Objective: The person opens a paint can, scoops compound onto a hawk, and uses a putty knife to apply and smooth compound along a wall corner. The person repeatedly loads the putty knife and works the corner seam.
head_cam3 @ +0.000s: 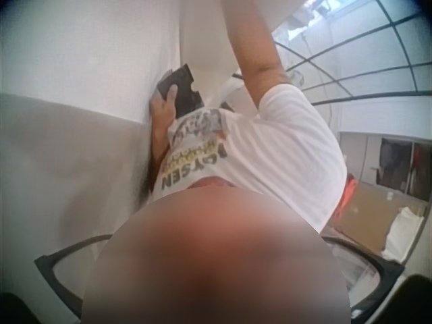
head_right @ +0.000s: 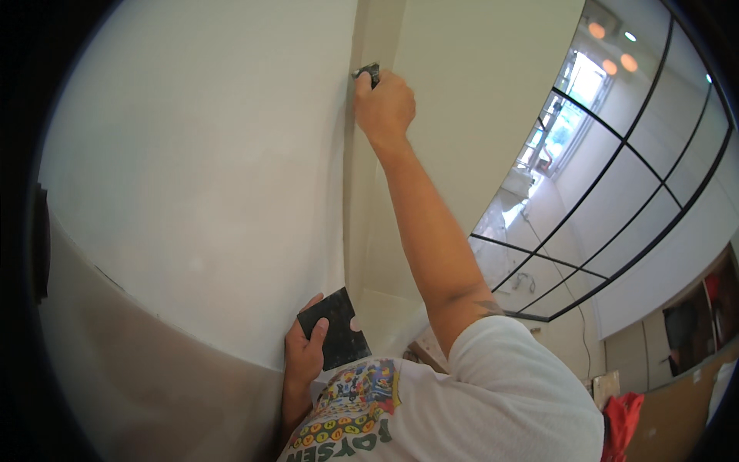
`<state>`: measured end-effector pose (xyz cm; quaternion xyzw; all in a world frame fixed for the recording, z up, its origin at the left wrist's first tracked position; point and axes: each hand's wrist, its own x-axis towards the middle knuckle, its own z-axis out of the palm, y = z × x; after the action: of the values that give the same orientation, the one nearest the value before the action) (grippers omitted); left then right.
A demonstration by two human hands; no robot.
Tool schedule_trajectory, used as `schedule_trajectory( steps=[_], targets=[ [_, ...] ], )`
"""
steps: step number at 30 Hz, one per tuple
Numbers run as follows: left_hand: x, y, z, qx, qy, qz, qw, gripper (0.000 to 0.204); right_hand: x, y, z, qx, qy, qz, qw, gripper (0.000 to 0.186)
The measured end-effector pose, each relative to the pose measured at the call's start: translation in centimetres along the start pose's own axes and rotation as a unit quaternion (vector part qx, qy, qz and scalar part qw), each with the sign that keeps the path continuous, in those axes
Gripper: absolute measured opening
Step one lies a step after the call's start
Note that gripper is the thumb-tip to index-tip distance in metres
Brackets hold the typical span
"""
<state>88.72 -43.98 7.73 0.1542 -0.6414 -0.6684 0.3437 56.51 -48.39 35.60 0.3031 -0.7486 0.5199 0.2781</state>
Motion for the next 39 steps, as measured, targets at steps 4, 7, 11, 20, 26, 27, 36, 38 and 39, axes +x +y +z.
schedule_trajectory(
  steps=[4,7,11,20,26,27,36,38,39],
  targets=[
    [-0.1,1.3,0.1,0.009,0.004,0.015,1.0,0.044,-0.9,0.8,0.4,-0.03,0.014,-0.001,0.999,0.033],
    [-0.1,2.5,0.3,0.027,0.007,0.028,0.999,0.043,-1.8,1.4,0.2,-0.022,0.007,0.017,1.0,0.035],
    [-0.1,3.4,0.5,0.02,0.003,0.019,1.0,0.044,-3.5,2.7,0.7,-0.03,-0.016,0.035,0.999,0.036],
    [-0.1,2.8,1.1,-0.171,0.027,-0.054,0.983,0.036,-9.2,3.8,-7.8,0.126,-0.335,0.068,0.931,0.05],
    [2.2,3.2,2.3,-0.431,0.002,-0.16,0.888,0.04,-17.8,4.0,-14.6,0.148,-0.664,0.202,0.705,0.056],
    [2.6,3.6,2.8,-0.432,-0.004,-0.17,0.885,0.042,-18.2,4.8,-14.0,0.167,-0.665,0.212,0.696,0.056],
    [2.5,7.0,3.5,-0.375,0.037,-0.059,0.924,0.04,-15.5,13.9,-7.7,-0.065,-0.326,-0.087,0.939,0.027],
    [2.6,6.8,3.4,-0.367,0.052,-0.088,0.925,0.041,-13.4,12.9,-5.3,-0.029,-0.135,-0.181,0.974,0.029],
    [2.5,6.6,3.5,-0.363,0.053,-0.096,0.925,0.041,-12.5,12.0,-3.6,-0.002,-0.099,-0.179,0.979,0.032]
  ],
)
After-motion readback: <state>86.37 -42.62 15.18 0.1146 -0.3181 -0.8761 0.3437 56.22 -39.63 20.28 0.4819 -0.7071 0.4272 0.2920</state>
